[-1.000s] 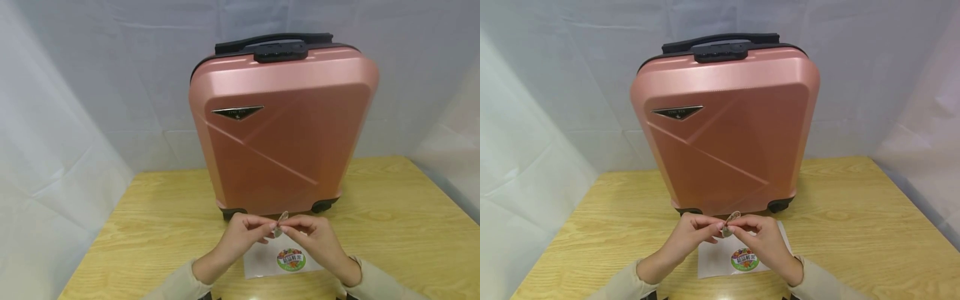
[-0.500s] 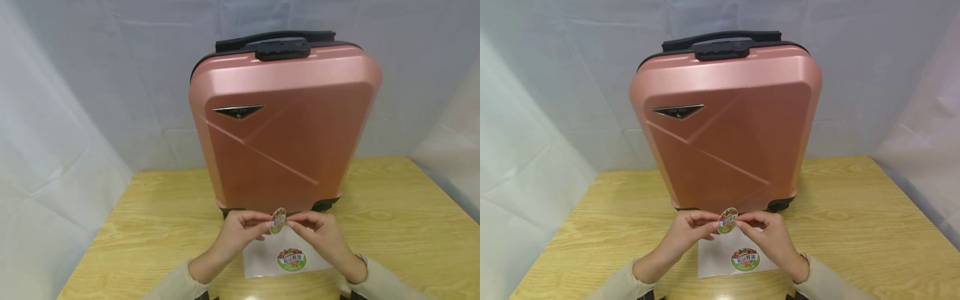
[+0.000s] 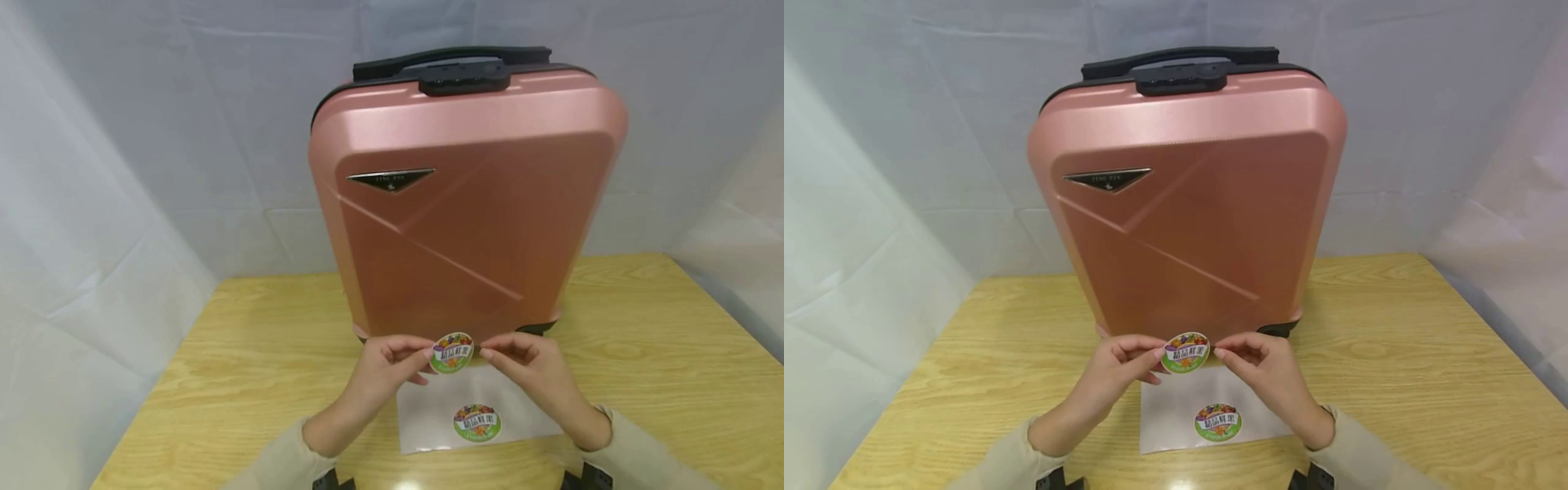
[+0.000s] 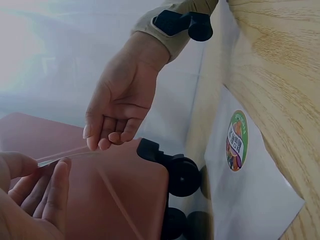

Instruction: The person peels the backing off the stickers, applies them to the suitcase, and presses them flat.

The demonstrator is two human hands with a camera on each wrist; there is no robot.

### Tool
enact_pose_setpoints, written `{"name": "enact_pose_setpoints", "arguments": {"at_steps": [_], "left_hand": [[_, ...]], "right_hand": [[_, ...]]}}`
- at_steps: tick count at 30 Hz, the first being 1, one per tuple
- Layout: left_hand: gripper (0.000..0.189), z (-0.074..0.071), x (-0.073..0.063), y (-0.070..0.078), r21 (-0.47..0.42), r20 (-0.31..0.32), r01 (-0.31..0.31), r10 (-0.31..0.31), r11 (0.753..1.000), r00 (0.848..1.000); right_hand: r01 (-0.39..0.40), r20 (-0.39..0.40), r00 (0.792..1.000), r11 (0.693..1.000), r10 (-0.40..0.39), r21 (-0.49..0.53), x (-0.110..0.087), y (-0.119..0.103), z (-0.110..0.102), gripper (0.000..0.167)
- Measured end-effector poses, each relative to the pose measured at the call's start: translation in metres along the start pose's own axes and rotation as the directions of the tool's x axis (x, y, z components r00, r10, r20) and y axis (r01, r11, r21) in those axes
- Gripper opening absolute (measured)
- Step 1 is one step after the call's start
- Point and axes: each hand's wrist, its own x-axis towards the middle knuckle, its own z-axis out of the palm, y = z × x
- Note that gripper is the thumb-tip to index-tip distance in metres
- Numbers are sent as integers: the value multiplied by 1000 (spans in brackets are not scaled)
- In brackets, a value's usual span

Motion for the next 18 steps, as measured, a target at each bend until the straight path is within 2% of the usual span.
{"name": "enact_pose_setpoints", "arguments": {"at_steps": [9, 12, 18], "left_hand": [[25, -2, 2, 5, -50, -26, 13, -14, 999, 1000], [26, -3, 3, 7, -55, -34, 0, -2, 998, 999], [25, -4, 4, 10, -58, -43, -2, -1, 998, 999]], "right_hand": [[-57, 45, 997, 997, 55, 52, 3, 1, -3, 12], [-91, 61, 994, 993, 87, 72, 6, -2, -2, 14], [-105, 56, 993, 988, 99, 109, 11, -9, -1, 15]]}}
